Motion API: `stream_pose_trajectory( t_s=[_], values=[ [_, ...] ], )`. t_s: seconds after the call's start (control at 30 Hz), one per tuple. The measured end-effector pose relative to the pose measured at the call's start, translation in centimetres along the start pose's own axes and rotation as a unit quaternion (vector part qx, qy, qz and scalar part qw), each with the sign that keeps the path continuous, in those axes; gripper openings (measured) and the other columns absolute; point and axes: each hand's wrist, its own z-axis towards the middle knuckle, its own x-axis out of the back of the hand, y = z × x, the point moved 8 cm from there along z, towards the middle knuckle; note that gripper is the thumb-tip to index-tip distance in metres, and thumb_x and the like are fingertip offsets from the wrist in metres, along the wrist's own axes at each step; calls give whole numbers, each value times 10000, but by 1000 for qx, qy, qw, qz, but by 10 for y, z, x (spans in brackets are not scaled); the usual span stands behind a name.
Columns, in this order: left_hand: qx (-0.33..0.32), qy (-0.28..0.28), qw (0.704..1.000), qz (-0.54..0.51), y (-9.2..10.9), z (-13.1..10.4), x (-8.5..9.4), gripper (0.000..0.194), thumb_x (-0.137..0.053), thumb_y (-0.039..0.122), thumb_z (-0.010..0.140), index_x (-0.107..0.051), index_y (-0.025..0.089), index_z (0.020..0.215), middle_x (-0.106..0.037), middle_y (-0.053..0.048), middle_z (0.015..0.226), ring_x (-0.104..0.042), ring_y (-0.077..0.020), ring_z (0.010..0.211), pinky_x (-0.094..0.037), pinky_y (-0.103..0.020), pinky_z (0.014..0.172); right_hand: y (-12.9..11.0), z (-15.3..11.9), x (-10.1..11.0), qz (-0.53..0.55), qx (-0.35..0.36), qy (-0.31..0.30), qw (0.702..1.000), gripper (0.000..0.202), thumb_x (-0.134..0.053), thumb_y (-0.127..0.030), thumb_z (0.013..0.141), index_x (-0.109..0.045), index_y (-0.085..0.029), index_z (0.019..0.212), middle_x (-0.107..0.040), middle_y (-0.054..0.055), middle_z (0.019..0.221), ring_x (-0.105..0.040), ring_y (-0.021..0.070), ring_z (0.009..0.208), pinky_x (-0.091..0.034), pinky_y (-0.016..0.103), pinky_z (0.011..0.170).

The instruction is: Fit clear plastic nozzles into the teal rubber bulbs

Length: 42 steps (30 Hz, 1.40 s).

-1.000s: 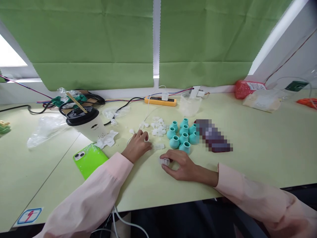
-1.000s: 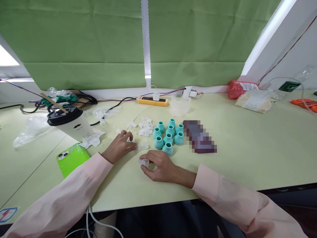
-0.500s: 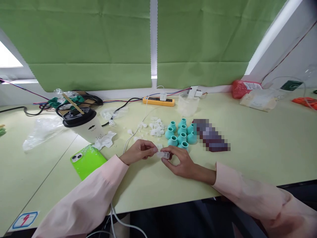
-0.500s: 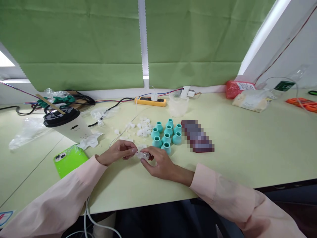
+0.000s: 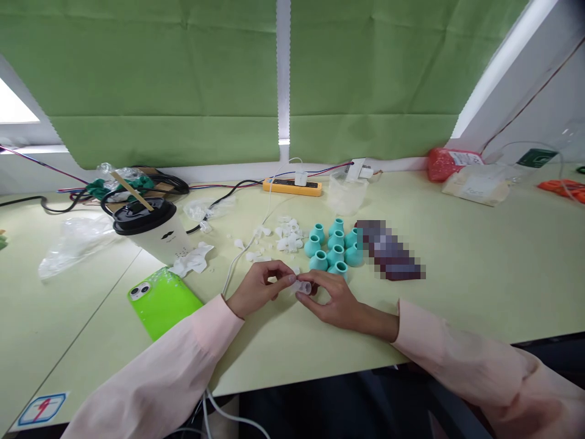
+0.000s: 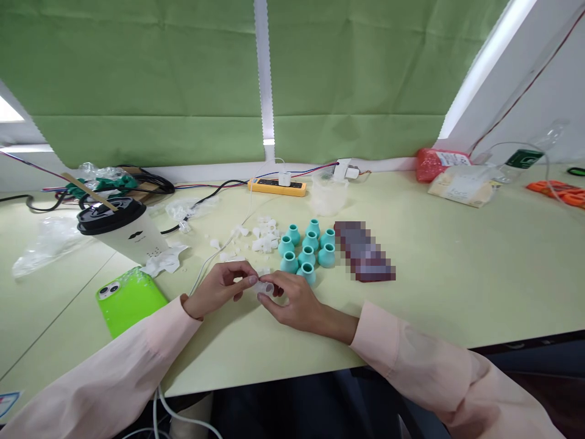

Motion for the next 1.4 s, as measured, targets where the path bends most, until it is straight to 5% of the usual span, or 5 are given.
stream_pose_trajectory(
  t_s=[0.13,0.43,1.0,1.2,1.4],
  values=[
    [-15,34,999,-14,3,-2,3,219,-567,334,658,-608,121,690,-512,-27,680,-446,-79,553,-395,-169,390,2,-1,-1,-2,-6,4,1000,199,-528,-234,717,-531,-166,905,-594,24,673,-533,104,534,-460,230,510],
    [-11,11,999,-35,1,-1,6,236,-609,307,626,-656,131,775,-549,-41,669,-441,-74,521,-391,-179,391,6,-1,1,4,-31,10,999,199,-529,-230,718,-525,-183,912,-593,16,679,-540,101,538,-471,226,513],
    [-68,26,993,91,13,-5,3,201,-535,283,702,-665,163,799,-507,-28,648,-445,-82,558,-364,-176,430,5,-1,3,27,-47,31,998,203,-570,-193,674,-507,-174,866,-575,3,651,-531,85,505,-482,207,485],
    [-249,74,929,264,34,-17,-1,204,-474,196,746,-641,163,857,-512,-40,674,-465,-89,568,-389,-209,483,10,-4,1,60,-72,22,995,192,-570,-207,679,-470,-184,841,-544,-8,665,-528,79,513,-494,212,498],
    [-350,88,855,371,39,-29,-9,247,-463,139,738,-568,140,961,-508,-62,736,-461,-114,633,-406,-244,531,12,-4,0,77,-77,16,994,171,-567,-213,694,-468,-185,831,-522,-18,638,-533,81,530,-494,215,520]
  ],
)
